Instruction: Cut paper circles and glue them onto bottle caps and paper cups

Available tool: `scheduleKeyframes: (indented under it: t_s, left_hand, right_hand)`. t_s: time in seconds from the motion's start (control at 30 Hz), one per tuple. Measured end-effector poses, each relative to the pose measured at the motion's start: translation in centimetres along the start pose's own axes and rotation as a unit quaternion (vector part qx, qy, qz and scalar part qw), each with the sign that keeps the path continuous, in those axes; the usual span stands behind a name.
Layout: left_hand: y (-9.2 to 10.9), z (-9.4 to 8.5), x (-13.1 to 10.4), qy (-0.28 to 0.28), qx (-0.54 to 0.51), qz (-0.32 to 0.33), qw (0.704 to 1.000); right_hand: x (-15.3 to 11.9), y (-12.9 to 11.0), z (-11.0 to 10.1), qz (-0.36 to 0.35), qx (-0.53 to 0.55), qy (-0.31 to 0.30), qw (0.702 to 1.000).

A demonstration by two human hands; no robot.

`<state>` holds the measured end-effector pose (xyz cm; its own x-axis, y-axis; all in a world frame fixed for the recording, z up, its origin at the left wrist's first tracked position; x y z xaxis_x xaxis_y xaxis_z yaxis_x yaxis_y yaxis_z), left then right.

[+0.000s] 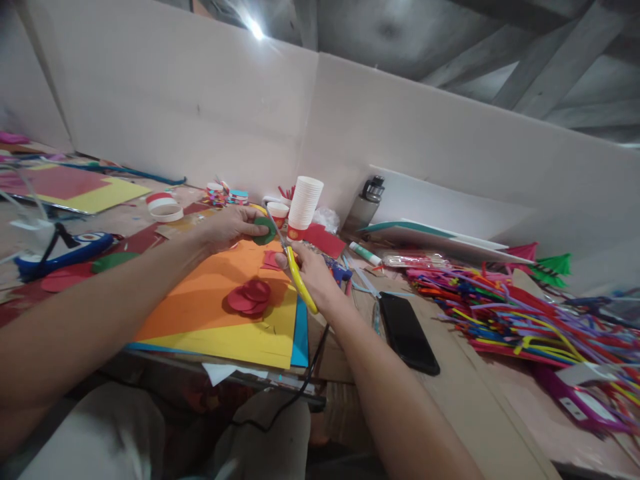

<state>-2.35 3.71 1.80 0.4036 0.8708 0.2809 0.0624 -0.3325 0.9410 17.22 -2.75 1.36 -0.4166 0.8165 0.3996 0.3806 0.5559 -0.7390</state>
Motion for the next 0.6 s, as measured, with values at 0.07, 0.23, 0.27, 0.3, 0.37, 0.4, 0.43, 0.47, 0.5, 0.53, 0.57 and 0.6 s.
scheduleKeyframes:
  t_s: [0.07,0.23,0.27,0.3,0.37,0.4,0.43,0.47,0.5,0.53,0.57,0.6]
  left_hand:
    - [0.1,-0.1,0.0,0.000,-0.001,-0.009,1.000]
    - [0.2,-0.5,0.0,-0.013,0.001,-0.030,0.999]
    - [0.1,-0.6,0.0,-0.015,0.004,-0.032,0.999]
    - [0.0,-0.6,0.1,-0.017,0.009,-0.034,0.999]
    - [-0.3,-0.8,0.2,-0.017,0.024,-0.040,0.999]
    - [-0.6,-0.8,0.3,-0.019,0.031,-0.044,0.998]
    - [-0.8,-0.8,0.3,-0.025,0.037,-0.048,0.998]
    - [-0.9,-0.8,0.3,-0.036,0.041,-0.052,0.997]
    - [-1.1,-0.8,0.3,-0.049,0.045,-0.057,0.996]
    - [-1.1,-0.7,0.2,-0.066,0.051,-0.064,0.994]
    - [-1.1,-0.7,0.1,-0.084,0.058,-0.074,0.992]
    - [-1.1,-0.6,0.0,-0.099,0.066,-0.084,0.989]
  right_hand:
    - [0.0,-0.1,0.0,0.000,0.003,-0.004,1.000]
    - [0.0,-0.4,0.0,0.011,0.000,-0.010,1.000]
    - [0.0,-0.3,0.0,0.011,-0.003,-0.008,1.000]
    - [0.0,-0.2,0.1,0.010,-0.006,-0.006,1.000]
    - [0.1,0.1,0.1,0.011,-0.007,-0.001,1.000]
    - [0.1,0.4,0.2,0.015,-0.006,0.002,1.000]
    - [0.2,0.7,0.1,0.022,-0.005,0.008,1.000]
    - [0.2,1.1,0.1,0.034,-0.004,0.019,0.999]
    - [0.2,1.5,0.0,0.049,-0.005,0.032,0.998]
    - [0.2,1.9,-0.2,0.066,-0.009,0.047,0.997]
    - [0.2,2.2,-0.3,0.084,-0.017,0.059,0.995]
    - [0.2,2.5,-0.5,0.103,-0.029,0.067,0.992]
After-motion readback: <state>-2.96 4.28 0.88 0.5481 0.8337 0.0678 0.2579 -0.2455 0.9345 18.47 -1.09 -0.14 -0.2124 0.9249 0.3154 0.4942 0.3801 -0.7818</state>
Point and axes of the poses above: each hand's wrist, its own x-axis towards the middle knuckle, its own z-axis out of the palm, y = z × x, the point moved 2 cm from there along x, towards the middle knuckle, and after that the axes turned 13 degrees about x, right-handed, at the moved point
